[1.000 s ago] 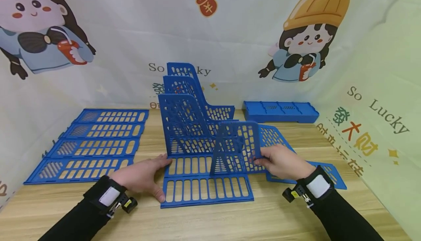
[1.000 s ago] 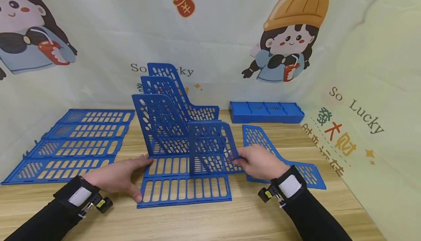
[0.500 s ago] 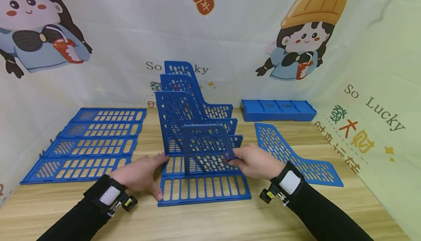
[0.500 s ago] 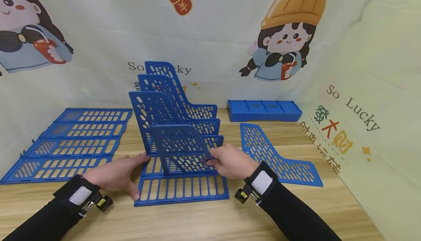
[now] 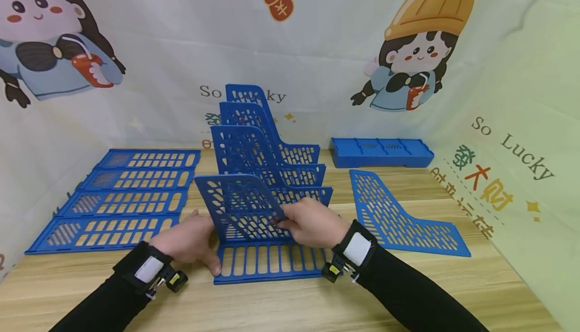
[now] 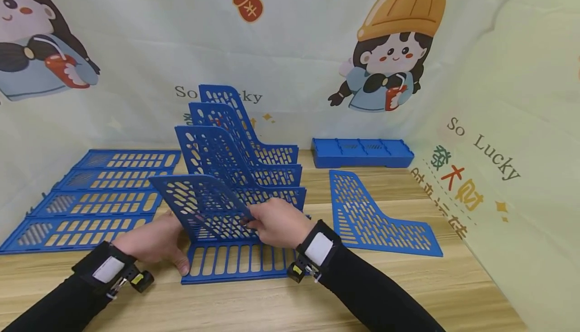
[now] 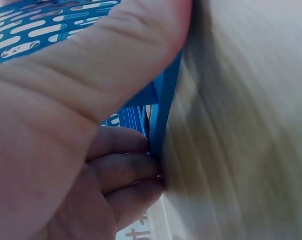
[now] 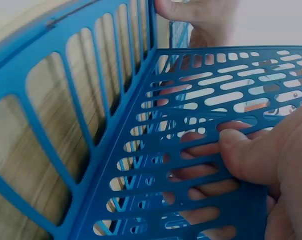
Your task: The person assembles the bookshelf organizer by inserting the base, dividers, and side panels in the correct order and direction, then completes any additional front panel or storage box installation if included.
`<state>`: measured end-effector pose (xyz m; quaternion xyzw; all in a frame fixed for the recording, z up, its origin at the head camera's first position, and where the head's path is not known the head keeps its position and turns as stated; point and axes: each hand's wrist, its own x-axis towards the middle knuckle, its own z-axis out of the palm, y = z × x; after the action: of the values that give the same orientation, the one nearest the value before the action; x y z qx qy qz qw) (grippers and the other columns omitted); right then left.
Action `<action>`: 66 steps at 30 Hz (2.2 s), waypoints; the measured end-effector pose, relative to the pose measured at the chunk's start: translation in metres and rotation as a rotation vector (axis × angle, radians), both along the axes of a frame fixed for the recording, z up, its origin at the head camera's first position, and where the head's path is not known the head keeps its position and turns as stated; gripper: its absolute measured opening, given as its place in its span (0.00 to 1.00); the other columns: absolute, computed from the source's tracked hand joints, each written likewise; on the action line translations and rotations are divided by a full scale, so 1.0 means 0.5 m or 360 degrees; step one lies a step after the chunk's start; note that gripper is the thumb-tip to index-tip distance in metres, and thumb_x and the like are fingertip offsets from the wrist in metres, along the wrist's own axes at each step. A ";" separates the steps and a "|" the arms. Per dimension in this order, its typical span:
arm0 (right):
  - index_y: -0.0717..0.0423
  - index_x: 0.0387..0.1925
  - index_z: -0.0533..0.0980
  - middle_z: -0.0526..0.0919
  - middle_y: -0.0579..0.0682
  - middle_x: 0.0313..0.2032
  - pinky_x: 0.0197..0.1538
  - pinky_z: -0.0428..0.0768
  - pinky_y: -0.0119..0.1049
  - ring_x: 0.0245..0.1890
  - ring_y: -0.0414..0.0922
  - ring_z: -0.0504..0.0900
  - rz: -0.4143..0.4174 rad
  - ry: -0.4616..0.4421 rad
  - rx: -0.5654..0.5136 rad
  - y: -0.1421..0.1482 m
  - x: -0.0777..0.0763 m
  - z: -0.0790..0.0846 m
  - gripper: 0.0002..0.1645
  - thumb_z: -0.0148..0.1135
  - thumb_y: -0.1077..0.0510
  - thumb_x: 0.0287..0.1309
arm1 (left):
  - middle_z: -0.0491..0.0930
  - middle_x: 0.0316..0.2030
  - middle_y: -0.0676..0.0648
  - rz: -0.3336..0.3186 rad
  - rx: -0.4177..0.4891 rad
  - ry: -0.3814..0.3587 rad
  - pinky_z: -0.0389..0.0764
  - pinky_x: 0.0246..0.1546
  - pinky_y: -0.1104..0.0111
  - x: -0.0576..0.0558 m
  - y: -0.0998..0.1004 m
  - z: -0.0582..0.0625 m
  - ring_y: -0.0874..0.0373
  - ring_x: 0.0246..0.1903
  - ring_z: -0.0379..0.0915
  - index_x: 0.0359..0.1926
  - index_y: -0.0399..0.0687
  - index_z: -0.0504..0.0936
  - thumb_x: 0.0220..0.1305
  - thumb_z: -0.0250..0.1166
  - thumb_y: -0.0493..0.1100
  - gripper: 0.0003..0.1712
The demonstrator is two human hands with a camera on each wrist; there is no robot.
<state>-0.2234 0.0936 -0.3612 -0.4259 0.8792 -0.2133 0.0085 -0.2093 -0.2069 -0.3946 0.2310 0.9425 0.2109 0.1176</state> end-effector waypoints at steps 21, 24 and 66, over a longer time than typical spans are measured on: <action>0.49 0.41 0.77 0.80 0.42 0.24 0.23 0.68 0.28 0.15 0.34 0.68 -0.0174 0.0245 0.0096 -0.004 -0.066 -0.018 0.06 0.56 0.54 0.76 | 0.58 0.76 0.33 0.0082 0.0019 0.0044 0.39 0.70 0.26 -0.011 -0.022 -0.009 0.29 0.76 0.48 0.74 0.47 0.68 0.53 0.75 0.64 0.53; 0.48 0.39 0.76 0.78 0.42 0.23 0.32 0.75 0.34 0.19 0.37 0.74 -0.0183 0.0401 0.0113 0.008 -0.080 -0.019 0.09 0.57 0.50 0.75 | 0.58 0.76 0.31 0.0096 -0.0008 0.0068 0.41 0.70 0.27 -0.012 -0.023 -0.011 0.30 0.75 0.51 0.74 0.41 0.68 0.59 0.72 0.63 0.50; 0.61 0.54 0.66 0.84 0.48 0.31 0.27 0.76 0.35 0.26 0.39 0.80 -0.0942 -0.0084 0.0045 0.397 -0.004 -0.039 0.54 0.77 0.27 0.41 | 0.55 0.77 0.32 0.0002 -0.0063 -0.0018 0.47 0.73 0.31 -0.004 -0.032 -0.011 0.29 0.76 0.46 0.75 0.44 0.66 0.47 0.76 0.70 0.61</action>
<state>-0.2256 0.2921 -0.3808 -0.1451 0.9676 -0.2052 -0.0254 -0.2112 -0.2230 -0.3999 0.2268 0.9460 0.1936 0.1273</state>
